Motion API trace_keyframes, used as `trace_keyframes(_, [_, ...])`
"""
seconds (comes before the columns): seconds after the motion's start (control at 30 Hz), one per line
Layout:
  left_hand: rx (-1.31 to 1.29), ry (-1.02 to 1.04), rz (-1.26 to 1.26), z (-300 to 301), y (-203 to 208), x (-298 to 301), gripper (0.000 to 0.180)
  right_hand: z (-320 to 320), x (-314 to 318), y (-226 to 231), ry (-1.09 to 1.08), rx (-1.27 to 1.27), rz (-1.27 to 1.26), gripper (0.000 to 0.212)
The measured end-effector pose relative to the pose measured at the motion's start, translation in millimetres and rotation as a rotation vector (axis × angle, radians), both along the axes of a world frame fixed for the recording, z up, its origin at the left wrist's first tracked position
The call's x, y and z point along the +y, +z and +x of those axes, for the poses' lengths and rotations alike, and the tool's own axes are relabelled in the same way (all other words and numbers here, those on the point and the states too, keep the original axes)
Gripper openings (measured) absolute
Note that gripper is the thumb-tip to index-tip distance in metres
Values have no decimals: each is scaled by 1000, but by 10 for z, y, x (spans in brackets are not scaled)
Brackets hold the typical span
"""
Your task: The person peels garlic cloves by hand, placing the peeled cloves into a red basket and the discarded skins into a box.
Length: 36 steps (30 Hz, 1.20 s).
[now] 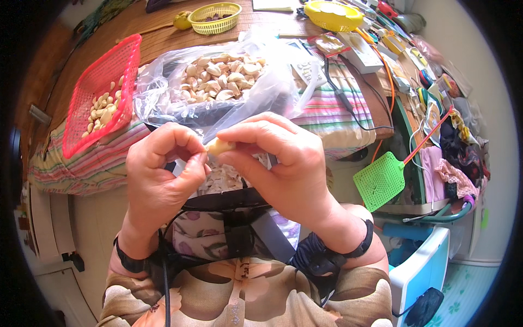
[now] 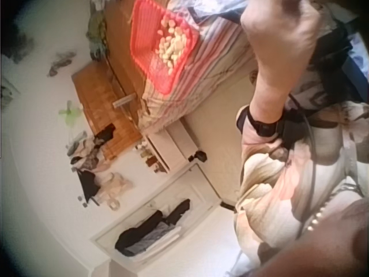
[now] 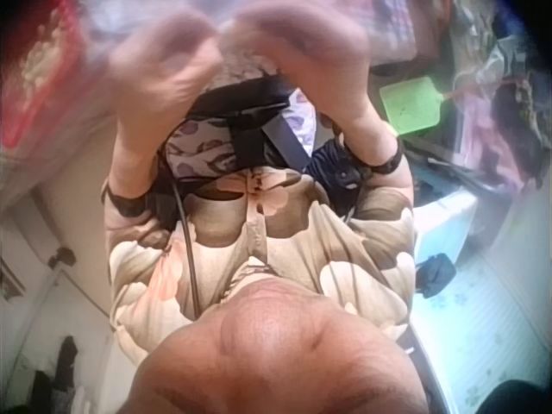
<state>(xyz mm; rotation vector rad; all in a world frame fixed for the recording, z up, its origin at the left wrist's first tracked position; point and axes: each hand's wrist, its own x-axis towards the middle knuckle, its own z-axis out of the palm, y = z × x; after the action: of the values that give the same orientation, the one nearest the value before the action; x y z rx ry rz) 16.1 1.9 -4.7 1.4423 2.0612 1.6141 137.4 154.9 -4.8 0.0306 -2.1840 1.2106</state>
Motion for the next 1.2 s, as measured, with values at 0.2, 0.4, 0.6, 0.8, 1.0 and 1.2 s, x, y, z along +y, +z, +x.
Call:
trace_keyframes(0.2, [-141, 6, 0, 27, 14, -23, 6, -49, 25, -91, 15, 66, -199, 21])
trace_keyframes(0.4, [-388, -88, -29, -23, 30, -30, 17, -56, 38, -113, 3, 115, -192, 22])
trace_keyframes(0.6, [-575, -262, -52, -38, 63, -40, 20, -50, 28, -55, 14, 102, -100, 23])
trace_keyframes(0.8, [-638, -306, -60, -46, 41, -44, 20, -58, 33, -51, 60, 93, -107, 20])
trace_keyframes(1.0, [-688, -314, -33, -30, 32, -46, 21, -71, 72, -14, 73, 101, 13, 18])
trace_keyframes(1.2, [-627, -352, -151, -71, 84, -80, 20, -57, 54, -31, 91, 76, -45, 17])
